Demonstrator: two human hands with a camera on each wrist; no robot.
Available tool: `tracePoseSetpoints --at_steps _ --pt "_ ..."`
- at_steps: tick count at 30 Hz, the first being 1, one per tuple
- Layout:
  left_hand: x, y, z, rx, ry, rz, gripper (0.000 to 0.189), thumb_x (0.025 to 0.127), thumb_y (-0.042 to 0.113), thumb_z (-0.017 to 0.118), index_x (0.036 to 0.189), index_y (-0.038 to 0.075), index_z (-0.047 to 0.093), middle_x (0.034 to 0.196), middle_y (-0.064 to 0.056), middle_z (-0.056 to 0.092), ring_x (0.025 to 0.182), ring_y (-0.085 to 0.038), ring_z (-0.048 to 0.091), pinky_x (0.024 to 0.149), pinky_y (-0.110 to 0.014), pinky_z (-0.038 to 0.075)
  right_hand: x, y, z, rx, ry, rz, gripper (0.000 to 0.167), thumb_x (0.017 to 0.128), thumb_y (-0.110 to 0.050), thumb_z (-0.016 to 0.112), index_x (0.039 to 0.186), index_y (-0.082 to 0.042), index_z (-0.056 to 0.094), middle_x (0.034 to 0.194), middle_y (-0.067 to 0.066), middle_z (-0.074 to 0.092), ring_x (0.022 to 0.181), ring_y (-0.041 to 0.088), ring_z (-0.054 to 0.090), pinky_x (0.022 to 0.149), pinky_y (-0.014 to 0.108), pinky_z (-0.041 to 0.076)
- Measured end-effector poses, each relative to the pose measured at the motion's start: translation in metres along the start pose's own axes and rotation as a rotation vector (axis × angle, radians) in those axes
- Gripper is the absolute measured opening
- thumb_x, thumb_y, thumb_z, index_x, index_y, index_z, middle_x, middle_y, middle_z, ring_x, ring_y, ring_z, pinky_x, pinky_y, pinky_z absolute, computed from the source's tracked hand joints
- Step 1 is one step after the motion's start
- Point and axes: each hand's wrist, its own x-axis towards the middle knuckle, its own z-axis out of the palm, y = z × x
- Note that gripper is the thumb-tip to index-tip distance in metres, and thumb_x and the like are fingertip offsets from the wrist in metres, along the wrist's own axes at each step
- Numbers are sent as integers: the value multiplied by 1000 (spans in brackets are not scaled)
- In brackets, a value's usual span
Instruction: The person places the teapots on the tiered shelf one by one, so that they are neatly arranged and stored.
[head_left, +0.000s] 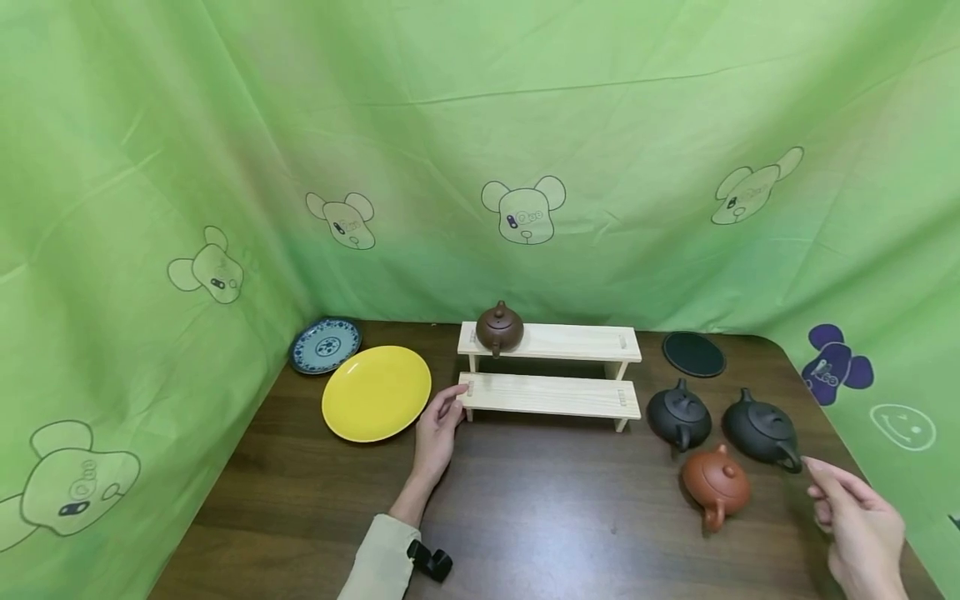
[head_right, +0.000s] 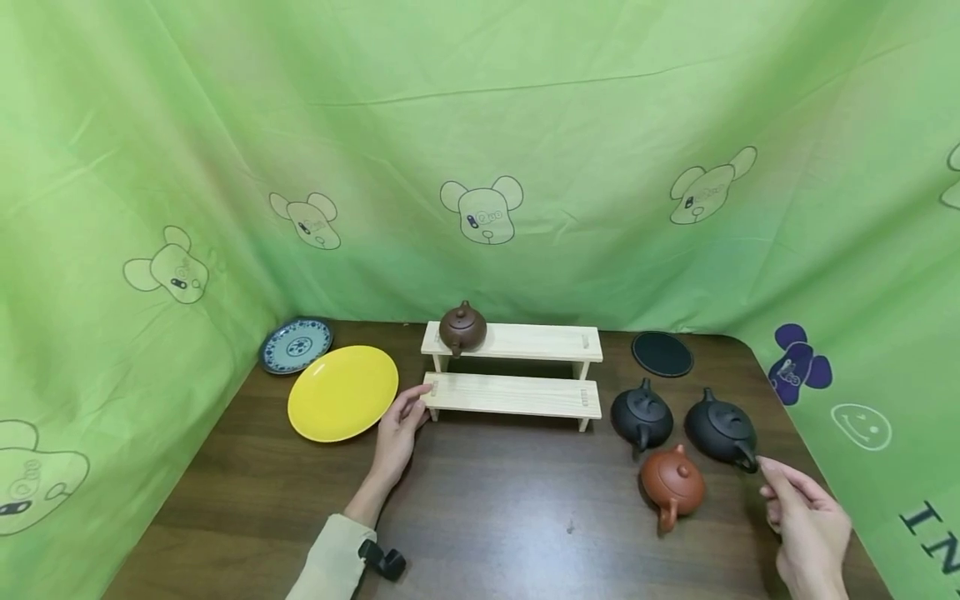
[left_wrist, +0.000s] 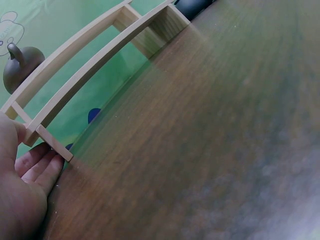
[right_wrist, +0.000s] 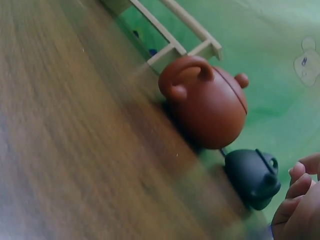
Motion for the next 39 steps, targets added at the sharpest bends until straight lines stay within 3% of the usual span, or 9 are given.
tracePoseSetpoints --at_steps 11,16,22,25,31,34,39 --pt "0 0 0 -8 1 -4 30 114 1 57 140 -1 71 144 -18 71 127 -18 68 110 -37 59 9 8 -6 -35 -8 1 28 106 0 71 97 -19 90 67 -6 73 49 4 55 43 18 45" --pt "2 -9 -2 -7 -7 80 28 113 4 59 138 0 72 141 -18 73 123 -15 69 103 -31 62 12 9 -9 -33 -6 6 28 106 1 72 98 -19 90 68 -6 74 49 4 55 43 18 45" --pt "8 -32 -5 -39 -16 161 26 114 13 63 136 10 76 138 -7 76 121 -10 71 98 -25 62 12 9 -11 -95 -47 7 30 107 -1 71 99 -23 90 70 -8 75 52 2 56 45 17 46" --pt "7 -30 -6 -45 -24 194 26 114 12 62 136 7 75 138 -12 75 121 -13 71 98 -28 63 12 11 -10 -140 -48 -4 31 107 -2 72 98 -26 90 70 -9 75 52 1 56 45 16 45" --pt "3 -18 -5 -46 -19 194 26 114 13 62 135 4 75 138 -14 75 119 -11 71 98 -26 63 11 13 -6 -234 0 7 29 105 -8 78 93 -33 87 68 -12 74 51 0 55 43 16 44" --pt "5 -25 -6 -50 -26 190 26 114 13 63 136 4 75 138 -13 75 120 -12 71 99 -26 63 10 14 -5 -261 12 7 28 104 -11 79 91 -34 86 68 -12 74 50 0 54 42 16 44" --pt "12 -41 -7 -54 -36 131 26 114 14 64 137 13 76 140 -3 75 120 -9 71 100 -25 61 8 16 -4 -299 -33 -9 28 105 -11 77 88 -33 85 68 -14 73 51 -1 54 42 16 43"
